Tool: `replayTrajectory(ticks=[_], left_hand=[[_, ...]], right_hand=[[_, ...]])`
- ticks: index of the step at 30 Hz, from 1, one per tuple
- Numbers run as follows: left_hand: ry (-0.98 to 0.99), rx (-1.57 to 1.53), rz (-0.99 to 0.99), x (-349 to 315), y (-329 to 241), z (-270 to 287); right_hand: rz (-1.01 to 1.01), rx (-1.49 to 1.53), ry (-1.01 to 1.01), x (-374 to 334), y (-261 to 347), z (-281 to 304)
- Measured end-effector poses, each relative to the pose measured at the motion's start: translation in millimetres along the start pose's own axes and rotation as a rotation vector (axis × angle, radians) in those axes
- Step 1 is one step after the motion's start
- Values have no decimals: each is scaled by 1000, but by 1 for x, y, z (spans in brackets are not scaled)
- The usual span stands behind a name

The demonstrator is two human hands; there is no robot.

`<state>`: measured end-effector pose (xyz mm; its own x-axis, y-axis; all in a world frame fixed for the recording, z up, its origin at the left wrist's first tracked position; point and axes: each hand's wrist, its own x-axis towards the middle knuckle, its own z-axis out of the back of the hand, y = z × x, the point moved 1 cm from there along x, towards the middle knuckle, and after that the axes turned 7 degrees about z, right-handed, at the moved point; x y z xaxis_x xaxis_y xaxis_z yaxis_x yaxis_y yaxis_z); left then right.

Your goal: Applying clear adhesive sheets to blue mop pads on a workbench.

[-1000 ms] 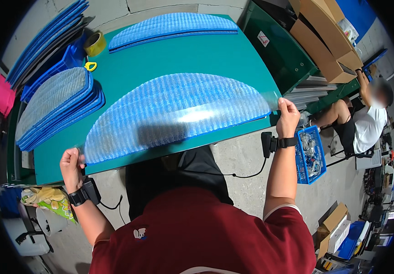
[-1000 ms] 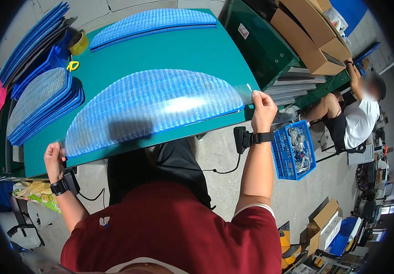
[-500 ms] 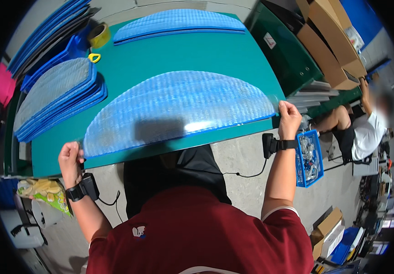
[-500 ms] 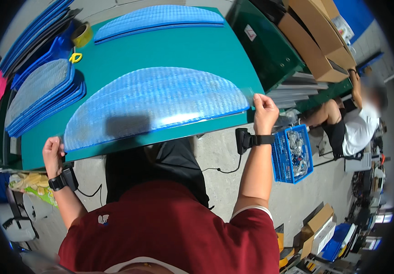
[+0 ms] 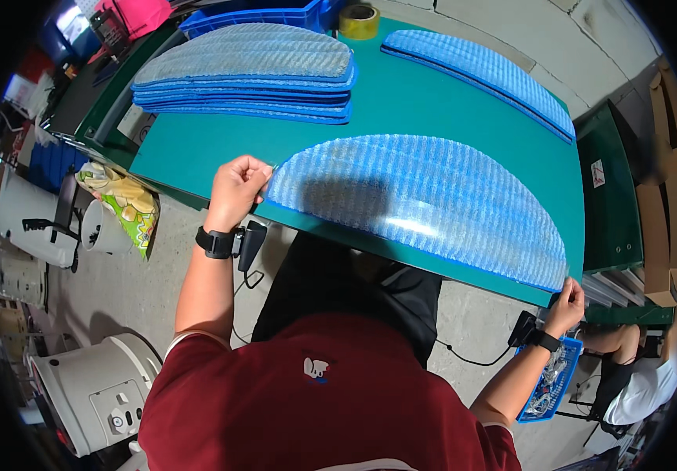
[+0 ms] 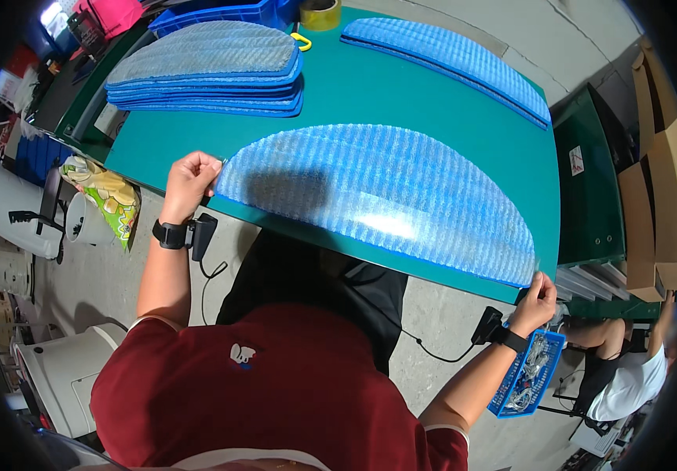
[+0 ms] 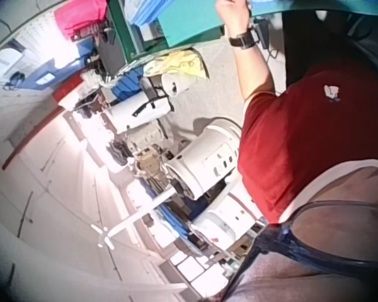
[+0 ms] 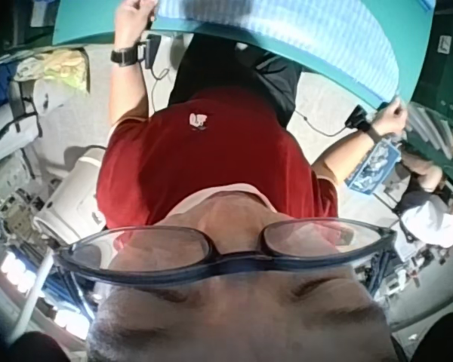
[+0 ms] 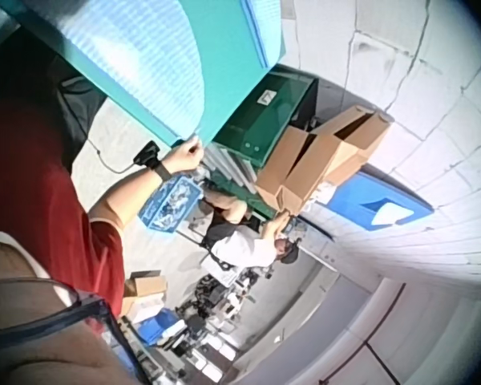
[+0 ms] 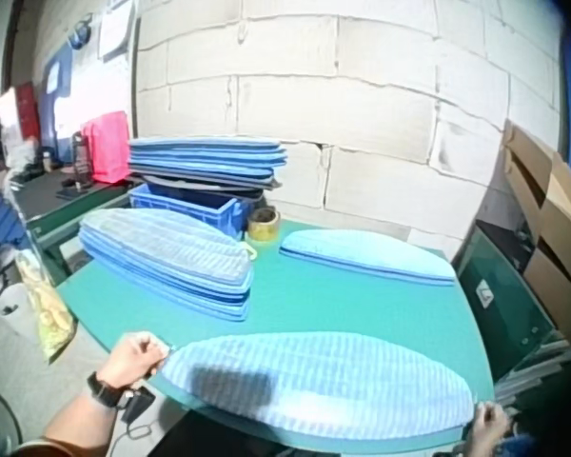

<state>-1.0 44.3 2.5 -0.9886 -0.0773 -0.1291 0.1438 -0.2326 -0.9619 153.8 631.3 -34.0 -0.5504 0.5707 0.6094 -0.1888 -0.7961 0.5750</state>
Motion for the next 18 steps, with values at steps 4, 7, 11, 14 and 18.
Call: replayTrajectory(ticks=[4,7,11,14,18], left_hand=[[-106,245,-116,-4,1,-9],[-244,350,-236,-9,-1,-17],[-323,497,-365,-15,-7,-20],[-311,504,-340,-14,-8,-21],[-251,478,-293,-10,-7,-18]], right_hand=[[17,72,-12,-2,2,-1],[3,16,-21,-2,3,-2],[21,-46,5,-2,4,-2],[12,-44,33,-2,3,-3],[-44,-50,73,-1,0,-3]])
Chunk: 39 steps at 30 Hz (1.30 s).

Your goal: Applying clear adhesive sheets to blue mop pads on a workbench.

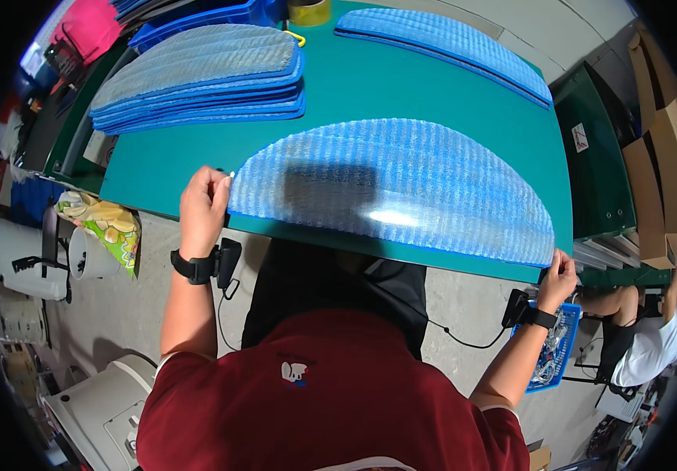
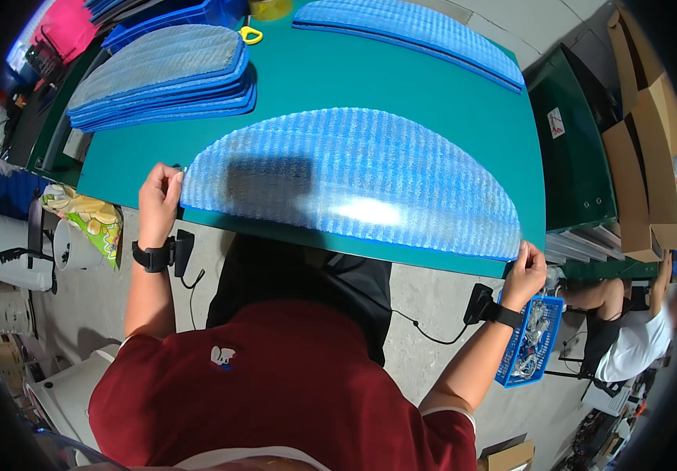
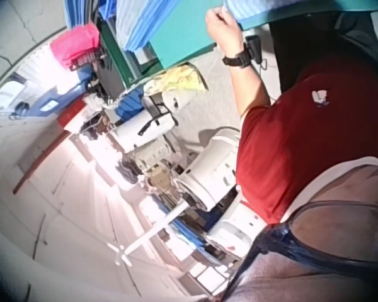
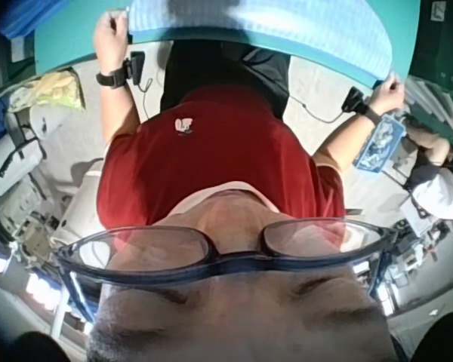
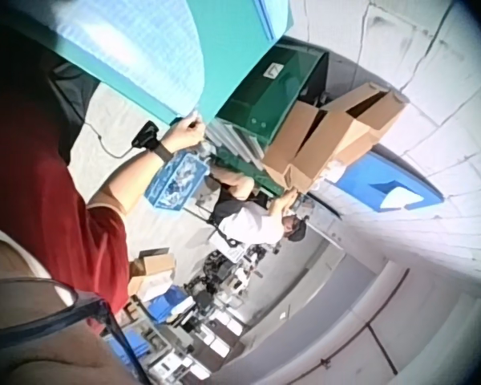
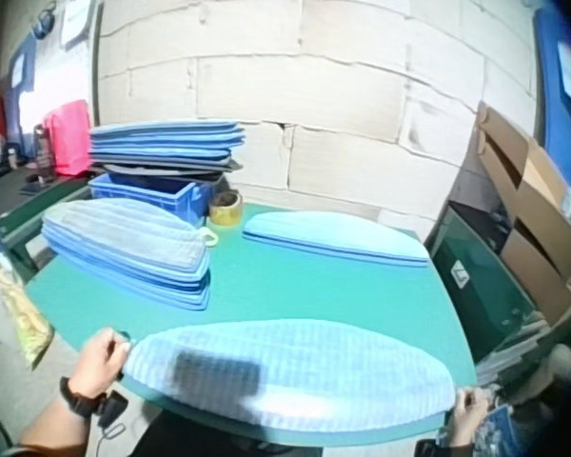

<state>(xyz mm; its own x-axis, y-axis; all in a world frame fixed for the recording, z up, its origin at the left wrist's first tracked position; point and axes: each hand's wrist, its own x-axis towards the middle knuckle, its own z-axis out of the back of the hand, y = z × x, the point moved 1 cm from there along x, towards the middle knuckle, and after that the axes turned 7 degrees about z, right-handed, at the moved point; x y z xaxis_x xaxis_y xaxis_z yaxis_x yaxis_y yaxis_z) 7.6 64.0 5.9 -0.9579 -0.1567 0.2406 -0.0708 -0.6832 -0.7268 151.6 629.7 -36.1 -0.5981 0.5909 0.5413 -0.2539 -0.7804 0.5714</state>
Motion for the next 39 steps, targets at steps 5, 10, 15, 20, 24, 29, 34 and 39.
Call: replayTrajectory(ticks=[5,10,15,20,24,29,34,39], left_hand=[[32,-85,35,1,5,-2],[3,-78,18,0,8,-1],[3,-107,33,0,9,-2],[26,-106,22,1,9,0],[-16,-63,-45,0,9,2],[-7,-77,-60,-1,5,6],[-4,-117,-87,-1,5,6],[-5,-135,-96,0,11,2]], right_hand=[[28,-41,1,1,1,2],[43,44,10,1,2,2],[50,50,3,3,-8,-1],[94,-207,59,6,-2,11],[203,-346,-294,11,63,29],[602,123,-37,-24,231,-18],[1136,501,667,-122,379,-98],[1038,388,834,-162,402,-119]])
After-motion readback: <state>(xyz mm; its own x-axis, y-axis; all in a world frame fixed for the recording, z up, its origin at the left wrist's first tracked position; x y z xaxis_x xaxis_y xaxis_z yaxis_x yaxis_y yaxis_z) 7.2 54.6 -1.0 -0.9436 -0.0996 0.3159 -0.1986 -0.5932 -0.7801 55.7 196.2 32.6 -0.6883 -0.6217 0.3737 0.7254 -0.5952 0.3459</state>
